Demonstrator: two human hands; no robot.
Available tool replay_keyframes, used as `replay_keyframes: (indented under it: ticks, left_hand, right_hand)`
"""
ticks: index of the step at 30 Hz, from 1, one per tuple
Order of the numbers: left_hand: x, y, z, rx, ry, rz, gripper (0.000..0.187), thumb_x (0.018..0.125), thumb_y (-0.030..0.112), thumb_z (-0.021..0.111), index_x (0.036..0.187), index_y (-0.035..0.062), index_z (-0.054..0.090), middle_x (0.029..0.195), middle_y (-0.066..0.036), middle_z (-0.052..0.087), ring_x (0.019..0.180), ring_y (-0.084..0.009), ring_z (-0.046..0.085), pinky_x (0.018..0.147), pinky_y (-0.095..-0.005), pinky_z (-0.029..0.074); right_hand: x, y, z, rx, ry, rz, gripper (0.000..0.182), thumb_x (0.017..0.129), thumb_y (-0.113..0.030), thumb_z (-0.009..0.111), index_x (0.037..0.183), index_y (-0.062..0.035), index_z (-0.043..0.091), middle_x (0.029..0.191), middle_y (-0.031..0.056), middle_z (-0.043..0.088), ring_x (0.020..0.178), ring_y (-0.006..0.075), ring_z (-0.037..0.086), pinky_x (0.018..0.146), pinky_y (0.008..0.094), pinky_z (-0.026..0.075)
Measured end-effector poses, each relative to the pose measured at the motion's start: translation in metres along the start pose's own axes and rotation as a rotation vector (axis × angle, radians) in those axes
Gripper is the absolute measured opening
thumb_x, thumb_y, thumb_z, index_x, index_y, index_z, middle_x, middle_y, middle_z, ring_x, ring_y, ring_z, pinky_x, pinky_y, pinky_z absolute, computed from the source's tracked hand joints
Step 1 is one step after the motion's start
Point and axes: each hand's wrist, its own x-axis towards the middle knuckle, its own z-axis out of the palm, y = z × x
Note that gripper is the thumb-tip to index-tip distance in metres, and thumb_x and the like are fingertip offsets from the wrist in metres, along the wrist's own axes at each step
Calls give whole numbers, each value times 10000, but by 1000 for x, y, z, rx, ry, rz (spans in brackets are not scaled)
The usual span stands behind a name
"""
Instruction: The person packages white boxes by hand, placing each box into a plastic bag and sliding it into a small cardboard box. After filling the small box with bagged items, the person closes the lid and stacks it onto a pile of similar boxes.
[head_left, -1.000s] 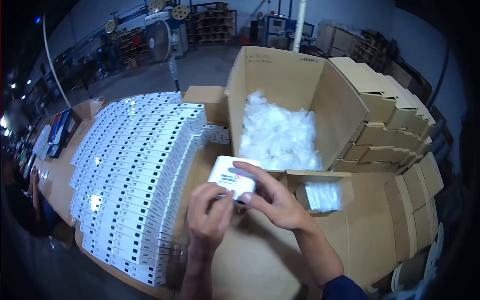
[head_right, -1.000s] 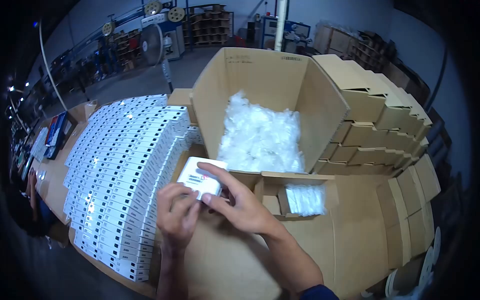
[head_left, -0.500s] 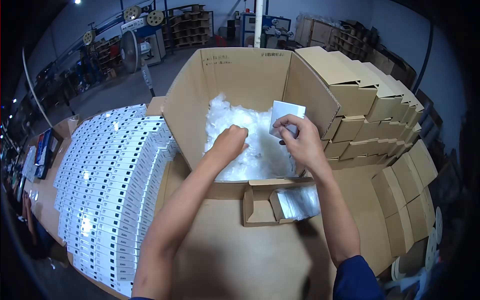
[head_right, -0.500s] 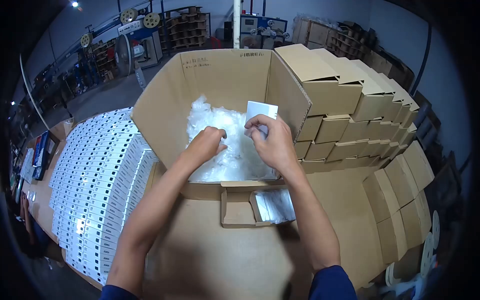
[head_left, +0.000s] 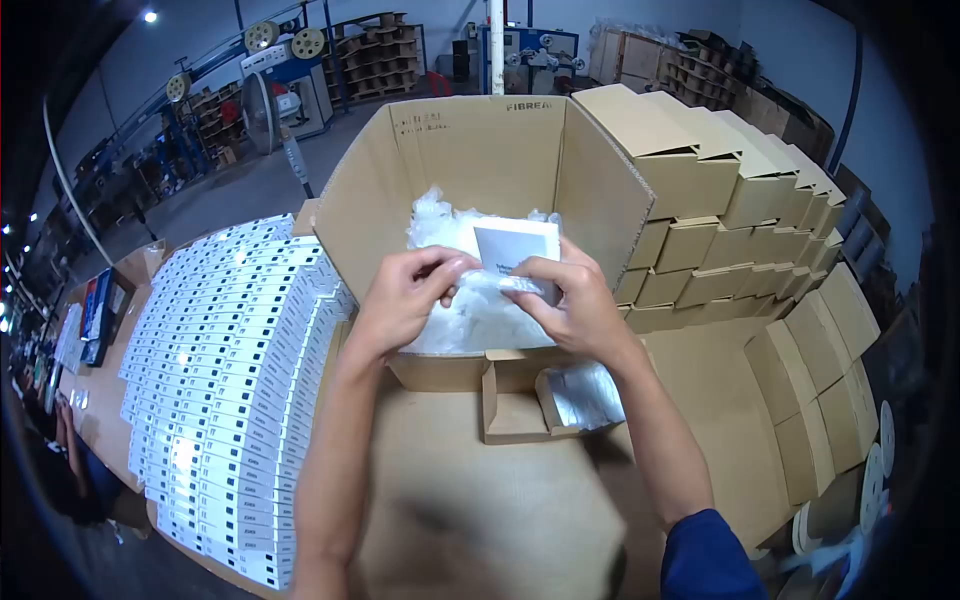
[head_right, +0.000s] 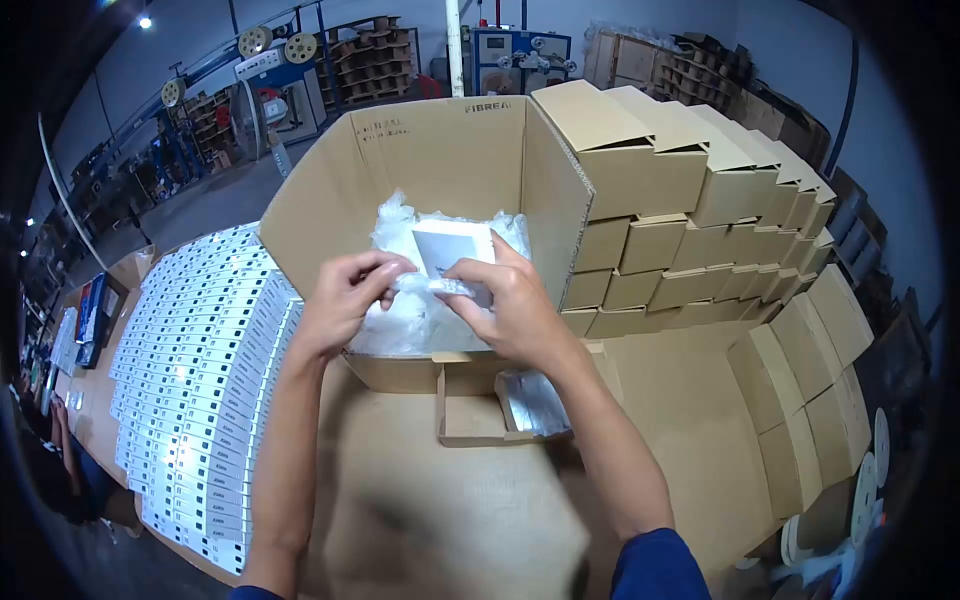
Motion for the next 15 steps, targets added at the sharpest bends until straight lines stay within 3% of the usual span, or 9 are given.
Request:
replay_keyframes:
  ticks: [1, 2, 4, 5, 6, 7, 9, 11, 15]
  left_hand:
    - [-14, 3, -1, -157, 22, -20, 255, 1042, 181, 636, 1057, -53, 736, 792, -22, 629, 697, -89, 538, 641, -246, 464]
    - [-31, 8, -2, -255, 16, -94, 300, 1090, 198, 549, 1177, -67, 659, 831, -21, 582, 727, -80, 522, 653, -211, 438]
    - [-62, 1, 14, -434, 158, 10, 342, 1103, 227, 518, 1255, -69, 601, 876, -24, 579, 772, -81, 527, 685, -206, 439]
    - [-78, -2, 23, -527, 229, 62, 368, 1110, 241, 502, 1294, -69, 573, 898, -26, 577, 795, -81, 529, 701, -204, 439]
    - [-98, 7, 29, -315, 167, 90, 410, 1119, 277, 477, 1336, -69, 512, 954, -30, 574, 852, -95, 541, 769, -225, 460]
    - [-113, 8, 48, -335, 203, 136, 368, 1112, 263, 500, 1295, -54, 535, 961, -24, 584, 879, -93, 548, 805, -233, 464]
    - [-139, 21, 74, -162, 202, 129, 311, 1077, 254, 582, 1164, -44, 579, 958, -49, 573, 910, -90, 556, 798, -279, 480]
    - [-157, 4, 97, -121, 313, 152, 252, 1070, 214, 592, 1117, -33, 574, 941, -51, 597, 893, -87, 568, 771, -277, 486]
    - [-200, 9, 122, -218, 437, 73, 173, 1073, 165, 582, 1064, -6, 552, 875, -41, 645, 795, -77, 584, 684, -253, 487]
  right_hand:
    - [-7, -13, -6, 47, 16, 42, 208, 841, -127, 810, 1015, -33, 746, 1053, 214, 629, 1022, 363, 619, 900, 429, 507]
    - [-16, -27, -11, 96, 32, 86, 184, 845, -120, 804, 991, -25, 743, 971, 188, 627, 932, 321, 623, 830, 405, 505]
    - [-36, -45, -12, 211, 110, 127, 140, 844, -96, 802, 935, -9, 742, 896, 134, 607, 765, 216, 590, 710, 360, 479]
    - [-47, -51, -9, 225, 166, 115, 138, 844, -94, 803, 932, -6, 743, 898, 133, 606, 765, 213, 593, 705, 359, 482]
    - [-60, -58, -3, 237, 217, 106, 137, 844, -92, 804, 928, -3, 744, 900, 132, 605, 766, 211, 596, 700, 358, 485]
    - [-75, -67, 3, 248, 265, 98, 135, 843, -90, 806, 924, 0, 745, 902, 130, 604, 766, 208, 599, 694, 357, 488]
    - [-103, -90, 12, 15, 313, 55, 150, 871, -86, 790, 958, 26, 742, 929, 186, 619, 800, 301, 628, 682, 362, 503]
    - [-129, -108, 26, 110, 342, 96, 149, 883, -82, 777, 967, 34, 736, 938, 208, 613, 801, 329, 629, 692, 389, 504]
    - [-173, -126, 36, 127, 307, 218, 126, 891, -72, 769, 955, 31, 733, 950, 183, 594, 798, 283, 603, 686, 360, 483]
